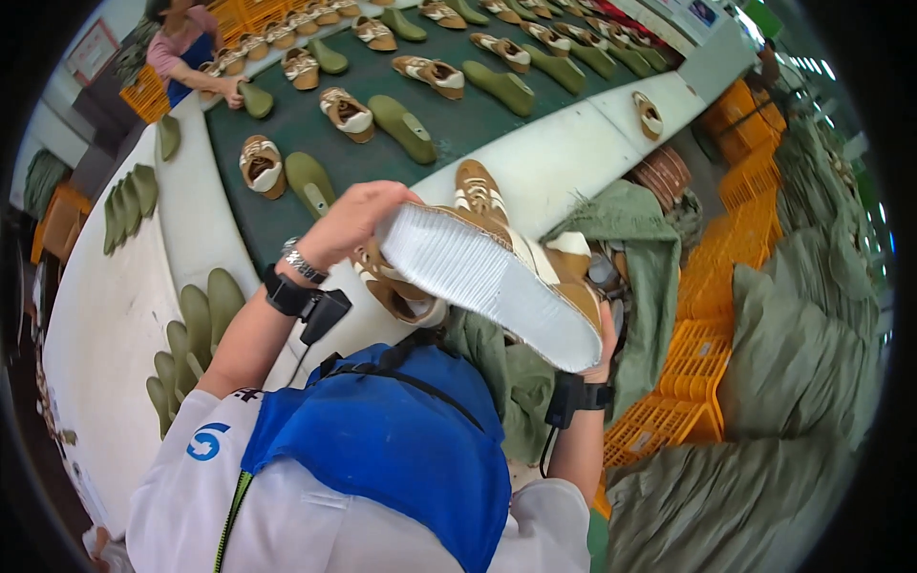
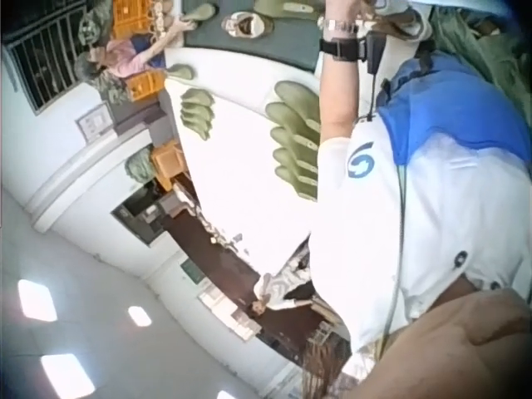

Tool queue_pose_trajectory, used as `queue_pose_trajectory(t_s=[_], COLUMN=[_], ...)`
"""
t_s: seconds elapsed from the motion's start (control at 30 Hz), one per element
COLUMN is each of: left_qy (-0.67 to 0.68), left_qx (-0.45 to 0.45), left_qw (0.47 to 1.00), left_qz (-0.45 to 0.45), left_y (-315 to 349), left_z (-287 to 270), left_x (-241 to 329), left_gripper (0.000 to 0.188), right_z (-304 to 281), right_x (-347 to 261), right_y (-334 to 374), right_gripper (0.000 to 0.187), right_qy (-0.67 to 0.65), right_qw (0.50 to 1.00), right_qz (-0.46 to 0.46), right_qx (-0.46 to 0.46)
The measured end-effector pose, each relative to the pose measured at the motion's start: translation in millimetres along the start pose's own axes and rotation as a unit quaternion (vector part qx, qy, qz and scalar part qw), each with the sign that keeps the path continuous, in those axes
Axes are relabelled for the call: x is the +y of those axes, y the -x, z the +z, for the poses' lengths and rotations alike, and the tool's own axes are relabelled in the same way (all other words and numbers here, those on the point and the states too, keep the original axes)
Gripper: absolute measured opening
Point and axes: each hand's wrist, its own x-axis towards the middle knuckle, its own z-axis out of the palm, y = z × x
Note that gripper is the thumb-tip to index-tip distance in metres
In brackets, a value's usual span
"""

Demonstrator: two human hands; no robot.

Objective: Picking up shoes from a large bag and placing them onto a conveyor belt to be matched with shoe lasts.

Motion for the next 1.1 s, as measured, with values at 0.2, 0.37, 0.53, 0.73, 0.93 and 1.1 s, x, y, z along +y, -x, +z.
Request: queue_pose_trajectory(t_s=[0.2, 0.37, 0.53, 0.73, 0.93, 1.1], left_qy=[-0.191, -0.204, -0.268, -0.317, -0.365, -0.351], left_qx=[0.073, 0.021, 0.032, 0.053, 0.062, 0.077], left_qw=[0.977, 0.977, 0.960, 0.944, 0.927, 0.933], left_qz=[0.068, 0.056, 0.069, 0.071, 0.061, 0.030], left_y=[12, 15, 26, 43, 44, 46], left_z=[-35, -3, 4, 1, 12, 9], left_x=[-38, -54, -63, -69, -61, -71], left_gripper=[0.029, 0.023, 0.023, 0.020, 0.019, 0.019], right_z=[-28, -126, -118, -127, -196, -184], right_x=[-73, -44, 10, 64, 66, 70], right_y=[31, -4, -20, -30, -62, -74], right_gripper=[0.026, 0.032, 0.040, 0.015, 0.048, 0.062], right_qy=[0.564, 0.867, 0.858, 0.806, 0.833, 0.801], right_qw=[0.806, 0.411, 0.348, 0.502, 0.397, 0.431], right_qz=[-0.144, -0.035, -0.024, -0.138, 0.173, 0.185], right_qx=[0.107, 0.281, 0.376, 0.282, 0.345, 0.372])
